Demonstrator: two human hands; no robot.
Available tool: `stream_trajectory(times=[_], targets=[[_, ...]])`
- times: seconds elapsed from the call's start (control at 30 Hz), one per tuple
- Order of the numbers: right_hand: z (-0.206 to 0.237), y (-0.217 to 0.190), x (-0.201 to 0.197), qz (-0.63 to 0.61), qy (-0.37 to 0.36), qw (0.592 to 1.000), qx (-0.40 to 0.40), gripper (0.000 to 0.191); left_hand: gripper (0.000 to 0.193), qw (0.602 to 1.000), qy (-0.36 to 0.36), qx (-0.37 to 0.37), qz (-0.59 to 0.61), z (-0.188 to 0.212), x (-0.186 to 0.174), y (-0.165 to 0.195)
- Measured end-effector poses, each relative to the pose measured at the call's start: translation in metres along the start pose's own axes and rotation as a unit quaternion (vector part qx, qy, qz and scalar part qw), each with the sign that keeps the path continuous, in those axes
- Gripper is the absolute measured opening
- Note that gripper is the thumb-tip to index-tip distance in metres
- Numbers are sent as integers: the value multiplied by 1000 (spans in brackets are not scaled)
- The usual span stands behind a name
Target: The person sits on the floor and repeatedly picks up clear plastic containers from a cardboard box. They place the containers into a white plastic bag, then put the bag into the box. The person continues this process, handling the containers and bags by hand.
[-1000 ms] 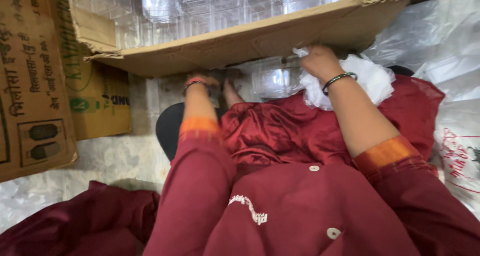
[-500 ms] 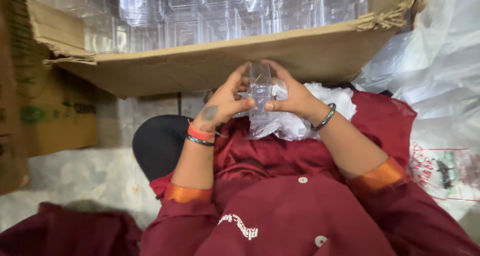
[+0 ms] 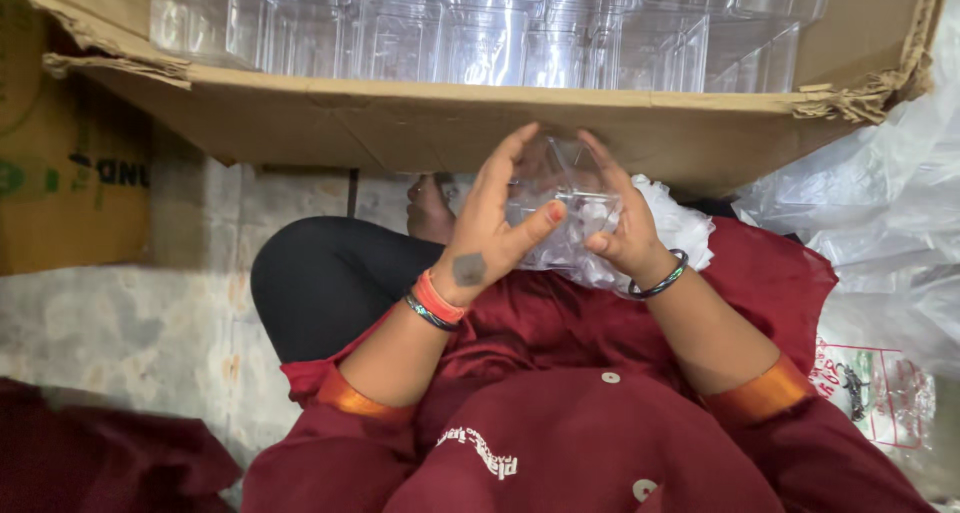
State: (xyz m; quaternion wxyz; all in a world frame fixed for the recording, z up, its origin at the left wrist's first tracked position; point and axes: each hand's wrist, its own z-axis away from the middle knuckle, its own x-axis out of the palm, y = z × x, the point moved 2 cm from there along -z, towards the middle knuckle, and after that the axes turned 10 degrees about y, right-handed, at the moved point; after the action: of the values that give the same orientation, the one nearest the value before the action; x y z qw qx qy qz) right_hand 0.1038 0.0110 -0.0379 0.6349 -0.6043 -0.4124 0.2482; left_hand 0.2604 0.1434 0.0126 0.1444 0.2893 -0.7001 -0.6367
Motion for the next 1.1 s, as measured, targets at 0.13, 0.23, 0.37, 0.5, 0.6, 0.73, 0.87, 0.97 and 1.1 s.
stream_trajectory(times=[0.13, 0.23, 0.37, 0.5, 0.6, 0.73, 0.87, 0.97, 1.1], targets=[[0, -3, -4, 30, -5, 1000, -5, 129, 101, 996, -12, -73, 56, 0, -2, 0], [1, -7, -7, 52, 10, 999, -1, 129, 103, 994, -7, -86, 72, 0, -5, 3], [1, -10, -10, 69, 12, 998, -9, 129, 103, 992, -8, -96, 77, 1, -4, 5], [1, -8, -11, 82, 5, 997, -3, 129, 102, 993, 2, -94, 72, 3, -1, 5], [2, -6, -9, 46, -3, 999, 13, 129, 101, 995, 12, -87, 50, 4, 0, 5], [1, -7, -7, 64, -6, 998, 10, 128, 99, 994, 22, -100, 33, 6, 3, 1], [-1, -9, -6, 82, -13, 997, 10, 128, 95, 993, 50, -90, 65, 10, 7, -7], [0, -10, -7, 117, -7, 993, 4, 128, 90, 990, 66, -60, 105, 15, 10, -13], [4, -8, -2, 75, -24, 997, 14, 126, 78, 991, 99, 79, 46, 19, 14, -18]])
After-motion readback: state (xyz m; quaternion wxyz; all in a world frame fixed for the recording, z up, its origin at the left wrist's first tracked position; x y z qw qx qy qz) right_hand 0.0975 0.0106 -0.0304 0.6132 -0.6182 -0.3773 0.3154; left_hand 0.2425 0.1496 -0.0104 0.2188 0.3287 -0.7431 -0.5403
